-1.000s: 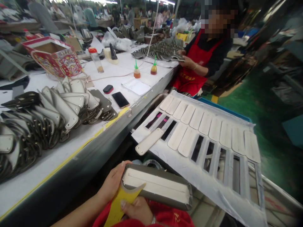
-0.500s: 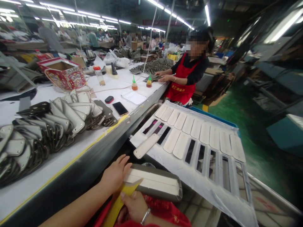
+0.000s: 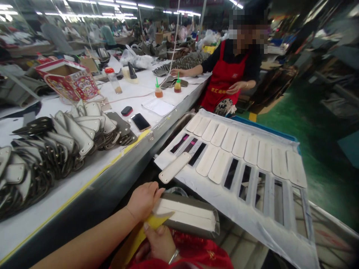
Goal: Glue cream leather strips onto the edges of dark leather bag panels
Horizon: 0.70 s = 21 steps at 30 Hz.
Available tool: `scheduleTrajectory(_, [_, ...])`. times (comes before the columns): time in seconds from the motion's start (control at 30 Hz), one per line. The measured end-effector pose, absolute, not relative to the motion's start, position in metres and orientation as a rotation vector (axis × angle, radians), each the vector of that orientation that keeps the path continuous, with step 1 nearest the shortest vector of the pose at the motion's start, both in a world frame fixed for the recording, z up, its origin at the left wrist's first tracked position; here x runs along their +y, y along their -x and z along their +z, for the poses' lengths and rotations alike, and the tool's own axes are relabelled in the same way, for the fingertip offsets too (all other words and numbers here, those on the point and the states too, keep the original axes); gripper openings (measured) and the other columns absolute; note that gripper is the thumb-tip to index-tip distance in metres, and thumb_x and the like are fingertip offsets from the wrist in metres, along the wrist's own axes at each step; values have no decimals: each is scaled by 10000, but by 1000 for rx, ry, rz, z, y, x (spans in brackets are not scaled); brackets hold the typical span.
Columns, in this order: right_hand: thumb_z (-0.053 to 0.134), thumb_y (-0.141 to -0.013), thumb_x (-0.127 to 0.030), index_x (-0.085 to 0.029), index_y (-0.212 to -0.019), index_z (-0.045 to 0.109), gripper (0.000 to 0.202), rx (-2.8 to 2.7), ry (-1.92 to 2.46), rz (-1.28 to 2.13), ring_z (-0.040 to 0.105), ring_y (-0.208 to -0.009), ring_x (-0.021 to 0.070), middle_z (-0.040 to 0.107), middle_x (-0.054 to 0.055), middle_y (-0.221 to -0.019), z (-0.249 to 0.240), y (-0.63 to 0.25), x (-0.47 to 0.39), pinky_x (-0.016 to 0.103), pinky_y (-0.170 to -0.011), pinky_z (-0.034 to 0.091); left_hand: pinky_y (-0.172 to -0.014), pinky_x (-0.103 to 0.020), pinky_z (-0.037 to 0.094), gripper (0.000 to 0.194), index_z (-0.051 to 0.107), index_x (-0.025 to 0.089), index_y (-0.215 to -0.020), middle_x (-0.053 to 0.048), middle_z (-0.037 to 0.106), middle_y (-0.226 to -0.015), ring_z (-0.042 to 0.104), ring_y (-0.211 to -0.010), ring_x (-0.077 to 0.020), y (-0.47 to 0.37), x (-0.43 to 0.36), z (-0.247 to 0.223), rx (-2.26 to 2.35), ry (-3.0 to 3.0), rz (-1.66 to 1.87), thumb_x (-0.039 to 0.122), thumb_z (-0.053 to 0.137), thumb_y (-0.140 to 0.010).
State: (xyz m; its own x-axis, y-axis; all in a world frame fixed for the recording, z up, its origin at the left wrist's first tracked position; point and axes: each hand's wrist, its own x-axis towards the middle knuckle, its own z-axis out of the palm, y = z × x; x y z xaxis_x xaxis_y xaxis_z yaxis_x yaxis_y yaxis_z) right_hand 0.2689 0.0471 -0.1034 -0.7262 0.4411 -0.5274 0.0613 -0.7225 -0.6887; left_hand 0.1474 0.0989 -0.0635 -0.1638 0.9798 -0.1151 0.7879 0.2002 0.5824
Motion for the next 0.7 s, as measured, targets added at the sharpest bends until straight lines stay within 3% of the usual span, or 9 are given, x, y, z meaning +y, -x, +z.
scheduleTrajectory(0.17, [556,-552,-763,-163,-783,591,644,-990,1094,2496,469,-303,118,573,15,-482,-79,-274,38,224,-324,369,-822,-405,382,415,577,196,-865,-45,595,-706,570,-791,-254,-145,101,-63,1906,-1361,717,588,484,-766])
scheduleTrajectory(0.27, [549,-613,-730,-140,-637,583,591,-1181,1014,2350,456,-321,108,530,33,-424,-56,-302,35,208,-329,338,-806,-399,443,643,568,157,-1046,-92,676,-833,626,-833,-246,-128,91,-58,1737,-1110,857,658,233,-823])
scheduleTrajectory(0.37, [506,-717,-660,-145,-644,576,524,-1230,1180,2008,468,-364,120,496,15,-404,-33,-361,47,214,-365,331,-842,-401,468,745,481,133,-1212,-144,621,-1137,593,-1023,-245,-107,66,-53,1585,-870,988,656,104,-838])
scheduleTrajectory(0.43, [480,-760,-615,-168,-633,556,471,-1215,1368,1728,442,-373,109,491,-1,-417,-29,-415,66,224,-398,328,-878,-403,460,696,475,154,-1235,-137,567,-1230,547,-1104,-251,-99,46,-55,1508,-753,1048,656,201,-838])
scheduleTrajectory(0.53, [418,-792,-581,-198,-450,444,514,-1369,1734,1355,434,-407,119,460,20,-396,-52,-497,107,252,-449,359,-924,-374,435,550,535,199,-1191,-93,559,-1254,508,-1152,-249,-102,22,-63,1382,-635,1121,590,403,-827])
scheduleTrajectory(0.7, [304,-812,-551,-195,-590,487,458,-1625,2034,1292,450,-409,129,508,24,-487,-136,-573,162,249,-417,354,-975,-348,396,501,529,220,-1217,-63,597,-1209,522,-1132,-243,-120,15,-78,1204,-495,1241,452,594,-777])
